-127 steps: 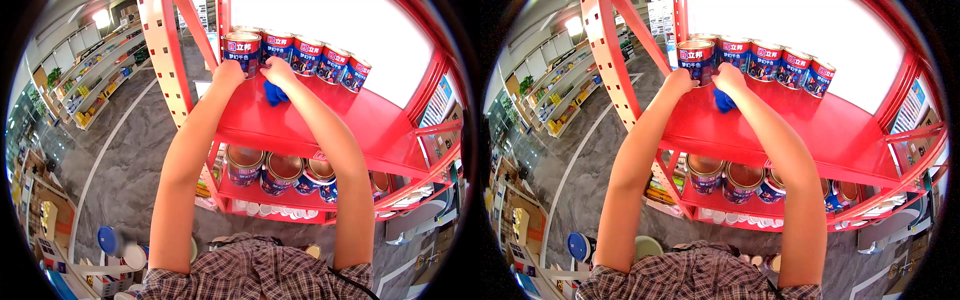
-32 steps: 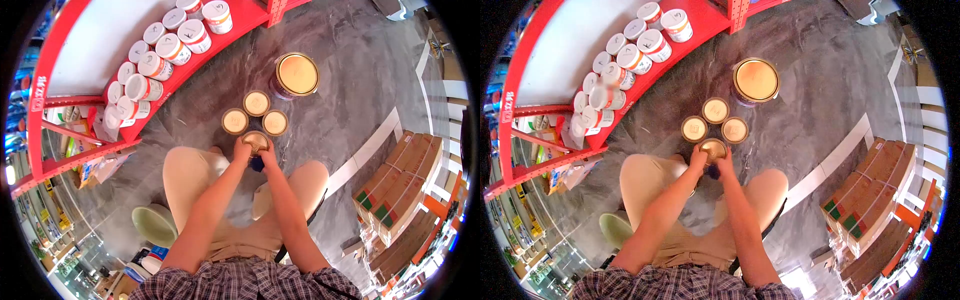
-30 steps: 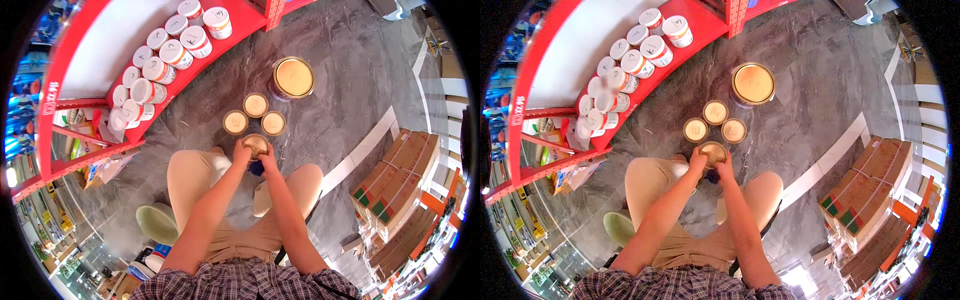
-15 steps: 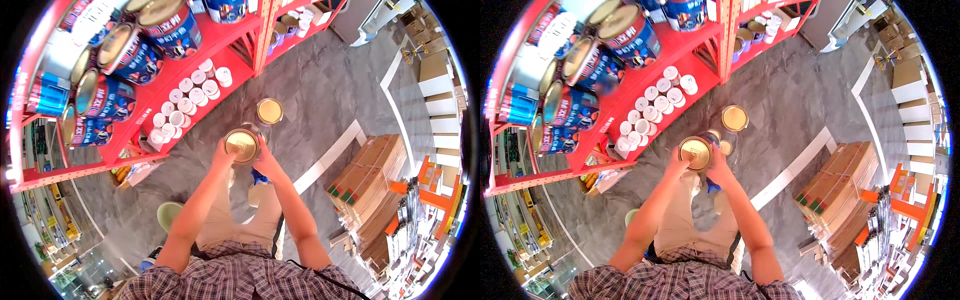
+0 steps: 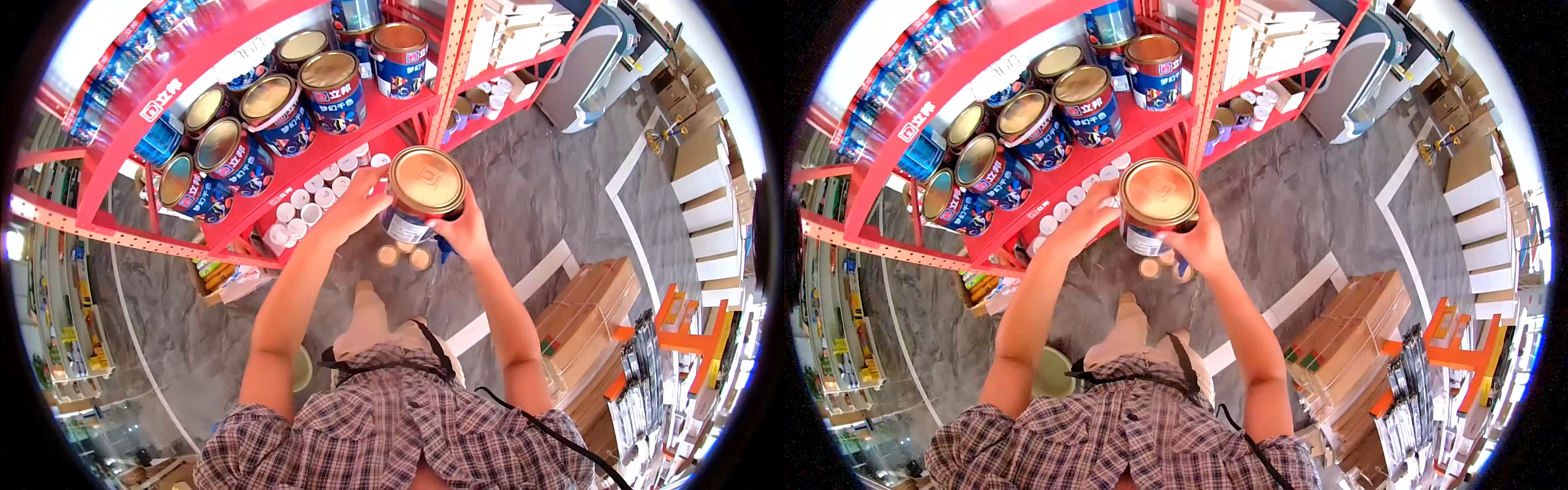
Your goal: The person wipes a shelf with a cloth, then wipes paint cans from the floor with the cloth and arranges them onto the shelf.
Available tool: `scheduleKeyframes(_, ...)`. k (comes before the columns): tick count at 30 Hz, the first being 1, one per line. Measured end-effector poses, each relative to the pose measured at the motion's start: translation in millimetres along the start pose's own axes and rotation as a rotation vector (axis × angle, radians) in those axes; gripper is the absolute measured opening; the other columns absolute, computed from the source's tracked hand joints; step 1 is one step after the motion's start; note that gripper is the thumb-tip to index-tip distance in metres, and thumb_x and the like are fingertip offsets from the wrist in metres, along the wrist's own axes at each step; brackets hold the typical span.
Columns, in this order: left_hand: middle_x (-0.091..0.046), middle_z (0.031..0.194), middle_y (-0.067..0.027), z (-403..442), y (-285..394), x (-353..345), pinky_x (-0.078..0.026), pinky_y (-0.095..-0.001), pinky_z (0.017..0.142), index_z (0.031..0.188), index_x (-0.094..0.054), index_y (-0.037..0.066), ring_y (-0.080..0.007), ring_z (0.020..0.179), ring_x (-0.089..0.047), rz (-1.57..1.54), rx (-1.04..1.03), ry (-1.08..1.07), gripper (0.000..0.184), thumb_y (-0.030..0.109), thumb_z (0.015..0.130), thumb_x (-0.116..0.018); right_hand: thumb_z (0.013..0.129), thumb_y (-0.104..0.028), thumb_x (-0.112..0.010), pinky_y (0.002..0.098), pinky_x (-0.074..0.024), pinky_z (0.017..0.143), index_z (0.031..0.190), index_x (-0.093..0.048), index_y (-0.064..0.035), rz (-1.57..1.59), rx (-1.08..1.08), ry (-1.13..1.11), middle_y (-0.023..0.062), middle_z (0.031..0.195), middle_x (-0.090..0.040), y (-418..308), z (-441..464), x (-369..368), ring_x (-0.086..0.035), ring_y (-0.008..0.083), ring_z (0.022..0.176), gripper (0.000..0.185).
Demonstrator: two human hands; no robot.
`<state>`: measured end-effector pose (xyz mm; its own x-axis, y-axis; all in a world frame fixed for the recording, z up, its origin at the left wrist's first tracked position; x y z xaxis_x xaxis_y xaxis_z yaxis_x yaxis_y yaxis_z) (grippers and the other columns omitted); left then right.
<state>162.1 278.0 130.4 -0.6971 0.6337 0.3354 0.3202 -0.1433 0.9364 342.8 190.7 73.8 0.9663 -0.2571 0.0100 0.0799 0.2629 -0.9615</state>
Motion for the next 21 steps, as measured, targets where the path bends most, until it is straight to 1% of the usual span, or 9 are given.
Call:
scheduleKeyframes(2, -0.033, 0.140, -0.0168, -7.6, -4.5, 0.2, -0.026, -0.0385, 0.107, 0.140, -0.028, 0.005, -0.0249, 0.129, -0.031, -0.087, -0.072, -0.039, 0.074, 0.016, 0.076, -0.064, 0.067, -0.015, -0.080, 0.0324, -0.0412, 0.096, 0.133, -0.033, 0.0017, 0.172, -0.045, -0.065, 0.0126, 0.121, -0.054, -0.5, 9.4, 3.5, -0.050, 0.0187, 0.113, 0.083)
scheduleKeyframes(3, -0.026, 0.144, -0.0169, -12.9, 3.7, -1.3, -0.022, -0.0390, 0.109, 0.143, -0.019, 0.006, -0.0255, 0.134, -0.024, -0.180, -0.134, -0.087, 0.086, 0.020, 0.075, -0.069, 0.069, -0.015, -0.079, 0.0328, -0.0413, 0.095, 0.133, -0.033, 0.0016, 0.316, -0.091, -0.093, 0.0128, 0.121, -0.053, -12.2, 12.9, 0.3, -0.050, 0.0190, 0.113, 0.081)
scheduleKeyframes(4, -0.024, 0.144, -0.0169, -15.0, 5.2, -1.6, -0.021, -0.0382, 0.110, 0.144, -0.004, 0.005, -0.0266, 0.135, -0.023, -0.094, -0.207, -0.071, 0.110, 0.026, 0.066, -0.079, 0.069, -0.015, -0.079, 0.0328, -0.0413, 0.095, 0.133, -0.033, 0.0016, 0.314, -0.082, -0.103, 0.0128, 0.121, -0.053, -22.9, 15.2, -3.6, -0.050, 0.0190, 0.113, 0.081)
scheduleKeyframes(7, -0.026, 0.143, -0.0172, -20.6, 18.3, 1.9, -0.025, -0.0386, 0.109, 0.143, -0.005, 0.003, -0.0273, 0.133, -0.027, -0.010, -0.400, 0.106, 0.116, 0.026, 0.061, -0.083, 0.072, -0.016, -0.078, 0.0333, -0.0416, 0.095, 0.134, -0.033, 0.0012, 0.263, -0.094, -0.121, 0.0130, 0.122, -0.053, -54.4, 23.1, -22.1, -0.050, 0.0195, 0.113, 0.078)
scheduleKeyframes(9, -0.028, 0.142, -0.0159, -23.2, 19.2, 7.2, -0.028, -0.0385, 0.107, 0.142, -0.007, 0.003, -0.0273, 0.132, -0.030, -0.078, -0.368, 0.155, 0.120, 0.024, 0.055, -0.086, 0.072, -0.015, -0.077, 0.0330, -0.0420, 0.095, 0.133, -0.033, 0.0016, 0.061, -0.121, -0.061, 0.0137, 0.122, -0.053, -72.0, 23.2, -33.4, -0.050, 0.0189, 0.113, 0.077)
scheduleKeyframes(11, -0.031, 0.140, -0.0145, -31.9, 21.0, 18.7, -0.029, -0.0382, 0.106, 0.142, -0.009, 0.003, -0.0266, 0.131, -0.031, -0.071, -0.347, 0.253, 0.119, 0.019, 0.053, -0.086, 0.069, -0.011, -0.078, 0.0339, -0.0397, 0.097, 0.132, -0.035, 0.0023, 0.069, -0.113, -0.096, 0.0144, 0.124, -0.052, -76.4, 32.4, -34.7, -0.049, 0.0200, 0.115, 0.078)
scheduleKeyframes(14, -0.034, 0.138, -0.0110, -46.8, 21.4, 49.6, -0.029, -0.0376, 0.107, 0.141, -0.014, 0.004, -0.0230, 0.130, -0.033, -0.214, -0.317, 0.303, 0.116, 0.016, 0.051, -0.086, 0.061, -0.010, -0.082, 0.0354, -0.0336, 0.102, 0.133, -0.038, 0.0008, -0.254, 0.099, -0.307, 0.0145, 0.129, -0.049, -108.1, 47.4, -47.8, -0.044, 0.0227, 0.122, 0.085)
scheduleKeyframes(17, -0.036, 0.138, -0.0093, -55.9, 6.0, 90.7, -0.029, -0.0367, 0.106, 0.141, -0.019, 0.004, -0.0203, 0.128, -0.034, -0.457, -0.306, 0.288, 0.114, 0.021, 0.051, -0.086, 0.060, -0.011, -0.083, 0.0352, -0.0331, 0.103, 0.134, -0.037, 0.0005, -0.117, 0.162, -0.418, 0.0137, 0.131, -0.047, -109.1, 72.8, -76.5, -0.041, 0.0221, 0.125, 0.088)
scheduleKeyframes(21, -0.036, 0.138, -0.0093, -65.7, 15.2, 159.2, -0.027, -0.0358, 0.106, 0.141, -0.020, 0.003, -0.0193, 0.128, -0.033, -0.375, -0.427, 0.228, 0.116, 0.030, 0.051, -0.088, 0.055, -0.024, -0.088, 0.0360, -0.0273, 0.106, 0.141, -0.018, -0.0001, 0.084, 0.115, -0.660, 0.0133, 0.137, -0.037, -118.0, 109.1, -145.3, -0.033, 0.0206, 0.128, 0.113)
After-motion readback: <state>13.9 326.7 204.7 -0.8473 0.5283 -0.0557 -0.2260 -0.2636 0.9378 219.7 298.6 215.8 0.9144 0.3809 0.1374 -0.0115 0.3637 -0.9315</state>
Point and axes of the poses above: each hand's wrist, its own z-axis towards the middle knuckle, its own x-axis out of the back of the hand, y = z × x, the point moved 3 cm from there along z, towards the middle knuckle
